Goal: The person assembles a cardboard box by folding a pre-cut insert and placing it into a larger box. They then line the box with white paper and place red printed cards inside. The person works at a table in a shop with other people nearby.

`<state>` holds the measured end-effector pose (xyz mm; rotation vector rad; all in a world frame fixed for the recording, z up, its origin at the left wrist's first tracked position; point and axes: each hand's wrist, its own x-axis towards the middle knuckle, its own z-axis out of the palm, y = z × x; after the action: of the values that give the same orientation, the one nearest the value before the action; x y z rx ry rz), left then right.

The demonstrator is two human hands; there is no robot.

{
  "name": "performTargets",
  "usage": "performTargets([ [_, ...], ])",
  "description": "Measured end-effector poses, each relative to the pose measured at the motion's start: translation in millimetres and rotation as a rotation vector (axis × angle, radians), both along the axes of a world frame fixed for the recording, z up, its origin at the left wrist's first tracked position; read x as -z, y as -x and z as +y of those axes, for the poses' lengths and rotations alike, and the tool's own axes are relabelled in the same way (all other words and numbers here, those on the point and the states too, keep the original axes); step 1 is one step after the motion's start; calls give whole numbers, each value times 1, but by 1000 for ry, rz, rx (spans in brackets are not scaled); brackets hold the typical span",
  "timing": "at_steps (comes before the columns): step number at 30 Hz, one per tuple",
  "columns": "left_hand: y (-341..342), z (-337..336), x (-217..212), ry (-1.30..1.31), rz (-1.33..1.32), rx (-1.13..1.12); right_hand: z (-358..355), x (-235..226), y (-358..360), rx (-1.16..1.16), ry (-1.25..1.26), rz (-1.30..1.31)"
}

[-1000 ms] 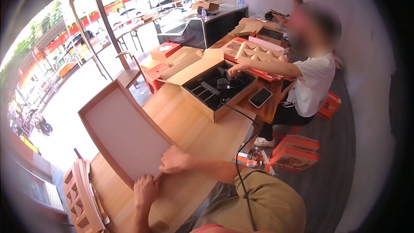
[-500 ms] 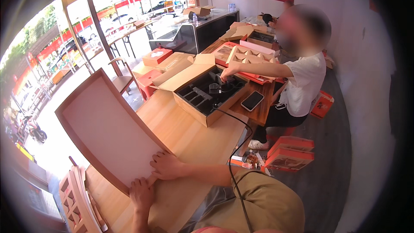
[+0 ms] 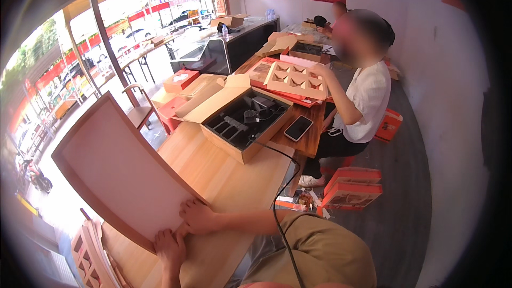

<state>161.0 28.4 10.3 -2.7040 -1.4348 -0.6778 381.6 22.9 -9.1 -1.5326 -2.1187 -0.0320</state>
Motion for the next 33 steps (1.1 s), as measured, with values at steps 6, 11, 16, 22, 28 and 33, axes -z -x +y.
performTargets([
  [6,1,-2,-4,11,66,-21,0,-5,0,-17,2,-26],
  [11,1,-5,-4,-9,71,-33,-4,-12,1,-30,94,-23],
  [16,-2,-8,-7,-2,100,-42,-1,-1,4,-36,74,-25],
  [22,0,-7,-4,-5,138,-33,-3,5,5,-21,-71,-65],
  [28,-3,-5,-5,20,174,-71,-2,2,5,-31,-8,-51],
  [33,2,0,4,-11,144,-45,-3,3,7,-26,32,-50],
])
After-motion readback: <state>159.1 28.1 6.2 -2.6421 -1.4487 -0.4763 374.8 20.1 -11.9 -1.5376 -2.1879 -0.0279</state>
